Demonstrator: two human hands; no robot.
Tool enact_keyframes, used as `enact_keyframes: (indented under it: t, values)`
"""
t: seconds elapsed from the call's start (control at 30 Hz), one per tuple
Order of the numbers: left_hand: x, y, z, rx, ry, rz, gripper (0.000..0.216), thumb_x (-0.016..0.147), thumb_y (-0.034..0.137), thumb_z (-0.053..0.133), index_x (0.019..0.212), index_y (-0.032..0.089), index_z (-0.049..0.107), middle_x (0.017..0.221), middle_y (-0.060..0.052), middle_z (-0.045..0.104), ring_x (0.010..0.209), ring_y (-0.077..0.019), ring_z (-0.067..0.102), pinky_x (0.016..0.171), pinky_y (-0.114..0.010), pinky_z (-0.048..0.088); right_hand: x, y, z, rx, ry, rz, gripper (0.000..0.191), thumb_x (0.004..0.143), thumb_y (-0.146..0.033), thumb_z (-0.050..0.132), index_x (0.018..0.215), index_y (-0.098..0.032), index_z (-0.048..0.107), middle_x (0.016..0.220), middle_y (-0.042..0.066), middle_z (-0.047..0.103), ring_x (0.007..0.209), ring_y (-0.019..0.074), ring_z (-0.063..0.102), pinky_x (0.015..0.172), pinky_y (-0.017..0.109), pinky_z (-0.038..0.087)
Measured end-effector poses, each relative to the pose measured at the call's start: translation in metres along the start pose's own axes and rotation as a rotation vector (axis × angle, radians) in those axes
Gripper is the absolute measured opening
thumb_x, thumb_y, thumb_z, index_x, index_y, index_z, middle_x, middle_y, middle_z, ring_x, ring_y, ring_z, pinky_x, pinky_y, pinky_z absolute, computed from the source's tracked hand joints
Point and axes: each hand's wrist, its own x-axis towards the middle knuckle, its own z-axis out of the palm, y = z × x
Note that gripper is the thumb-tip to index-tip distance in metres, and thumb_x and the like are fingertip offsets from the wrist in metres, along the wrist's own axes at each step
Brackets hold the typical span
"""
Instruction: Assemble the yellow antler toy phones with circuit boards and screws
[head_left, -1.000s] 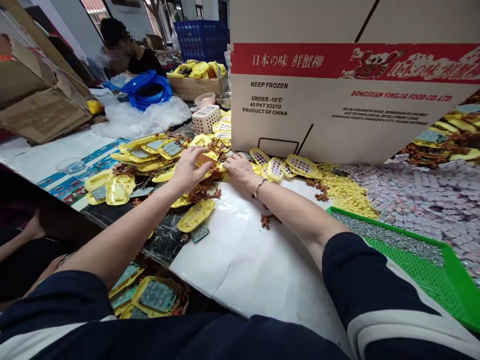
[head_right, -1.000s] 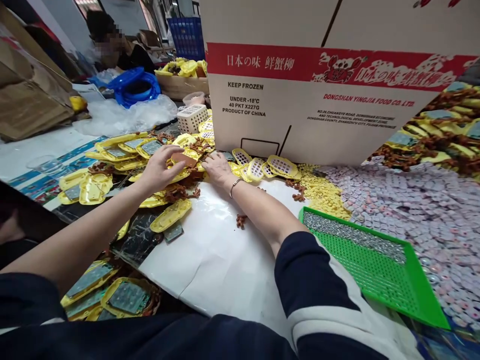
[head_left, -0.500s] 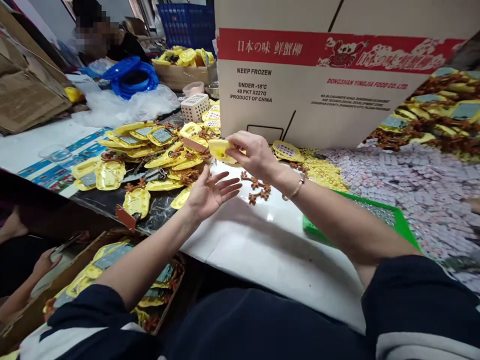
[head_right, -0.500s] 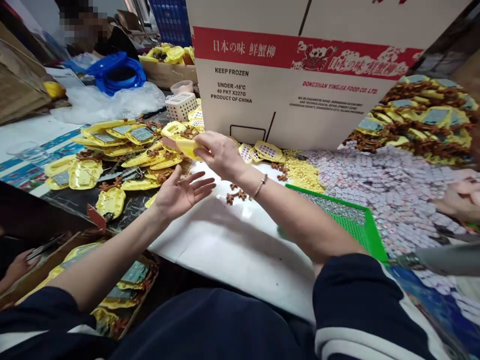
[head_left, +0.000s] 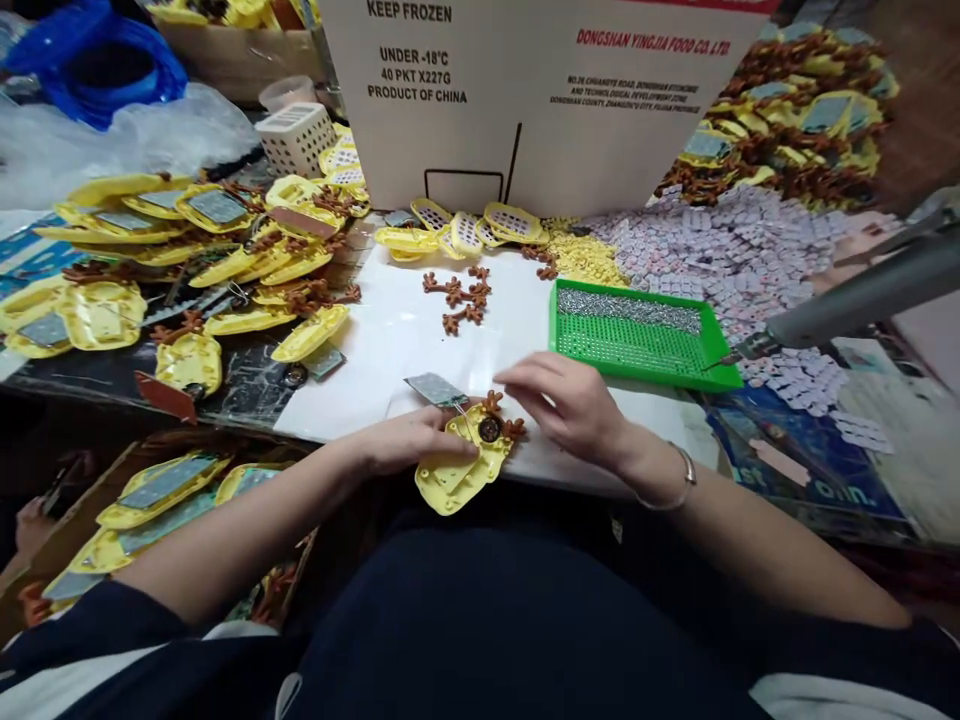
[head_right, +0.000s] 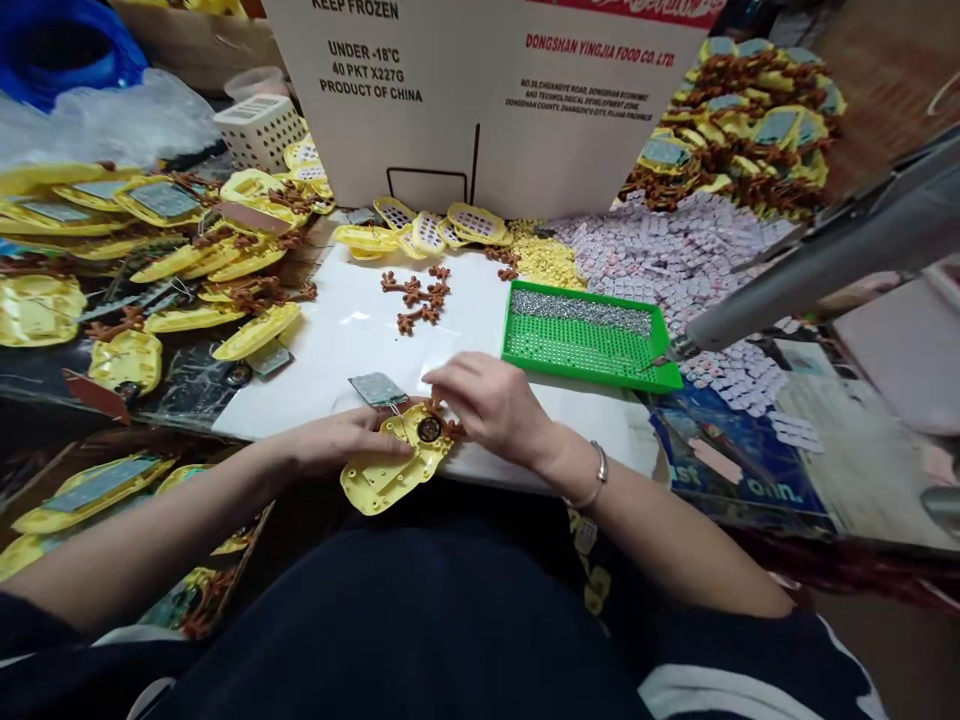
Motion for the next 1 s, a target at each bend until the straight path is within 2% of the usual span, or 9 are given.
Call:
enact_keyframes:
  t: [0.1,0.17,0.23,0.33,0.43,0.57,0.73,0.87,1.0]
  values:
    - [0.001,0.003,0.000,0.038,0.006,0.011,0.040,0.062,0.024,0.080,0.099,0.016,0.066,0.085,-0.002,0.073,0.069,-0.0153,0.066,0.074,-0.028,0.053,0.012,0.016,0.008,-0.056,-0.294,0.151,0.019,0.090,-0.012,0.052,0.098,-0.012,0.070,0.088,0.008,0.069,0.079,0.0160,0.061,0.068,0.027,0.047]
    - [0.002,0.003,-0.001,0.047,0.037,0.010,0.035,0.062,0.025,0.080,0.093,0.015,0.067,0.079,-0.002,0.072,0.067,-0.0155,0.065,0.073,-0.028,0.053,0.014,0.019,0.014,-0.046,-0.376,0.192,0.020,0.088,-0.010,0.053,0.098,-0.011,0.070,0.089,0.009,0.068,0.080,0.0167,0.061,0.069,0.027,0.047]
    - [0.002,0.003,-0.001,0.022,0.079,0.024,0.035,0.062,0.025,0.080,0.092,0.014,0.066,0.079,-0.003,0.071,0.068,-0.0164,0.065,0.072,-0.028,0.052,0.009,0.018,0.018,0.006,-0.293,0.176,0.020,0.091,-0.014,0.051,0.096,-0.009,0.069,0.089,0.010,0.067,0.080,0.0156,0.060,0.071,0.026,0.047]
    - [0.004,0.003,-0.002,-0.033,0.117,0.056,0.039,0.060,0.023,0.080,0.095,0.014,0.064,0.082,-0.003,0.071,0.068,-0.0157,0.065,0.070,-0.027,0.051,-0.004,0.013,0.022,0.045,-0.191,0.069,0.022,0.094,-0.024,0.052,0.092,-0.010,0.069,0.085,0.009,0.066,0.078,0.0151,0.058,0.071,0.025,0.046]
    - [0.006,0.008,0.000,-0.008,0.095,0.066,0.040,0.059,0.022,0.079,0.095,0.014,0.063,0.080,-0.001,0.070,0.068,-0.0136,0.064,0.070,-0.025,0.050,-0.013,0.011,0.024,-0.048,-0.232,0.039,0.021,0.091,-0.026,0.057,0.100,-0.011,0.069,0.088,0.010,0.066,0.080,0.0170,0.056,0.072,0.027,0.047]
    - [0.012,0.017,0.002,0.127,0.041,0.069,0.039,0.061,0.023,0.077,0.096,0.014,0.063,0.082,-0.001,0.069,0.074,-0.0146,0.063,0.075,-0.026,0.050,-0.013,0.007,0.019,-0.120,-0.313,0.158,0.021,0.089,-0.027,0.061,0.102,-0.013,0.068,0.091,0.009,0.065,0.083,0.0177,0.057,0.074,0.028,0.047]
    - [0.021,0.024,0.000,0.268,-0.008,0.079,0.049,0.060,0.027,0.077,0.105,0.016,0.061,0.090,-0.002,0.070,0.081,-0.0178,0.065,0.076,-0.028,0.050,-0.009,-0.006,0.009,-0.176,-0.392,0.301,0.022,0.089,-0.028,0.060,0.100,-0.010,0.067,0.095,0.011,0.065,0.088,0.0197,0.058,0.077,0.030,0.046]
    - [0.027,0.034,-0.001,0.449,-0.068,0.050,0.039,0.061,0.027,0.077,0.095,0.017,0.062,0.082,0.000,0.068,0.074,-0.0166,0.063,0.068,-0.026,0.050,-0.009,-0.011,0.007,-0.202,-0.446,0.375,0.023,0.088,-0.031,0.063,0.098,-0.010,0.066,0.093,0.011,0.065,0.088,0.0201,0.058,0.075,0.029,0.043]
    - [0.031,0.048,0.000,0.595,-0.141,0.085,0.029,0.060,0.028,0.078,0.083,0.019,0.062,0.080,0.001,0.068,0.079,-0.0180,0.063,0.071,-0.026,0.049,-0.011,-0.015,0.008,-0.245,-0.441,0.380,0.025,0.088,-0.033,0.062,0.097,-0.010,0.064,0.093,0.010,0.064,0.087,0.0199,0.057,0.073,0.029,0.041]
